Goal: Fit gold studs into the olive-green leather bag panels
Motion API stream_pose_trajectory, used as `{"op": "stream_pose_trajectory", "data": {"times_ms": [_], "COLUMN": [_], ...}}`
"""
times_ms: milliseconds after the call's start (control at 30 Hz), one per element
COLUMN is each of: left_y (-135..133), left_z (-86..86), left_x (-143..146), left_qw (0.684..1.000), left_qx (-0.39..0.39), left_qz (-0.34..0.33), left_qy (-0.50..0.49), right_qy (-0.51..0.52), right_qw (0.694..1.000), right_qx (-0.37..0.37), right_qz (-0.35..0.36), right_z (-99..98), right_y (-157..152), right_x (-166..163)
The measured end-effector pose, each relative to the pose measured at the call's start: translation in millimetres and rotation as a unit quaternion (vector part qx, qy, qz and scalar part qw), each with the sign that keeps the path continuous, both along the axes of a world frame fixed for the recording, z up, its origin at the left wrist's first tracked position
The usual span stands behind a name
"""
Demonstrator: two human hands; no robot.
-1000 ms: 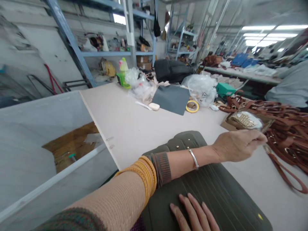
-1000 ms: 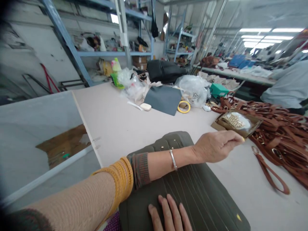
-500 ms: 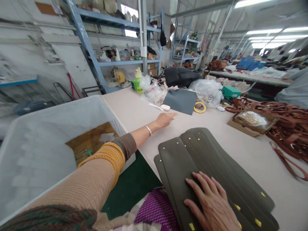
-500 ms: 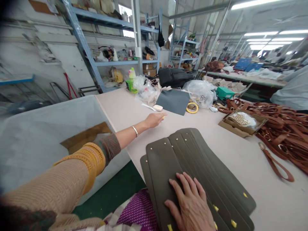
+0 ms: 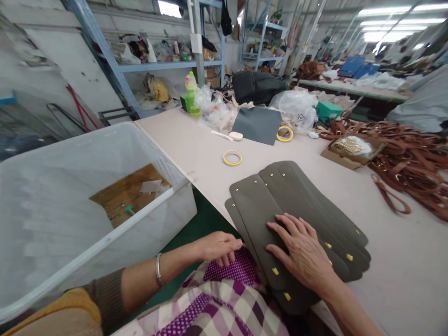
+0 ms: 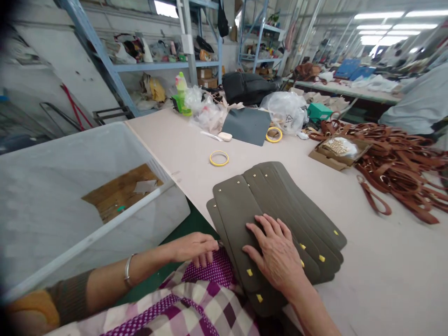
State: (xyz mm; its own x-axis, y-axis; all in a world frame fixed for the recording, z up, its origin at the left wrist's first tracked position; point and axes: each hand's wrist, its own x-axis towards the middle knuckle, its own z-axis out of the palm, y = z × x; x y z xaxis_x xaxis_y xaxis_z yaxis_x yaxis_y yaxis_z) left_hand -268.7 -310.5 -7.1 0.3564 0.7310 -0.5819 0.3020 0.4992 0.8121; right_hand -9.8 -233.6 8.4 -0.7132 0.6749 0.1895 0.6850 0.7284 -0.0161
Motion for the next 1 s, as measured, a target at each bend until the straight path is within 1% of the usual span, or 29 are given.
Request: {"op": "stream_pose_trajectory", "data": {"times_ms": [67,100,167,267,333,433,500,567,667,733,867,1000], "left_y": [-8,-8,-7,-4,-4,-5,-4,-4,-5,-6,-5,-4], "left_z": [-14.5,-19.9,-27.4,-32.3,-32.6,-31.3,-30.6,-30.2,-28.4,-25.7,-20.4,-23.1], "left_x": [19,27,39,44,43,44,46,49,52,52,52,55], "left_qw": [0.993,0.988,0.980,0.973,0.972,0.972,0.972,0.972,0.970,0.968,0.962,0.960], "left_qx": [-0.012,-0.014,-0.016,-0.019,-0.020,-0.023,-0.028,-0.031,-0.032,-0.036,-0.047,-0.062], "left_qz": [0.069,0.099,0.146,0.182,0.188,0.183,0.180,0.176,0.168,0.170,0.189,0.180], "left_qy": [-0.091,-0.117,-0.138,-0.140,-0.139,-0.143,-0.148,-0.153,-0.173,-0.183,-0.193,-0.208], "right_qy": [0.004,0.008,0.022,0.054,0.077,0.083,0.060,0.025,-0.016,-0.025,0.004,0.045], "right_qw": [1.000,1.000,1.000,0.999,0.997,0.991,0.989,0.989,0.987,0.986,0.986,0.984], "right_qx": [0.001,0.002,0.004,0.003,-0.006,-0.035,-0.049,-0.054,-0.055,-0.062,-0.096,-0.136], "right_qz": [-0.009,-0.011,-0.008,-0.005,-0.029,-0.095,-0.125,-0.138,-0.148,-0.150,-0.134,-0.102], "right_z": [1.1,1.3,1.0,0.6,2.1,8.5,14.6,20.8,28.5,31.7,31.6,31.2], "right_y": [0,0,0,0,-1,-1,0,1,5,8,11,14], "right_x": [0,1,2,3,3,2,0,-5,-13,-17,-21,-18]}}
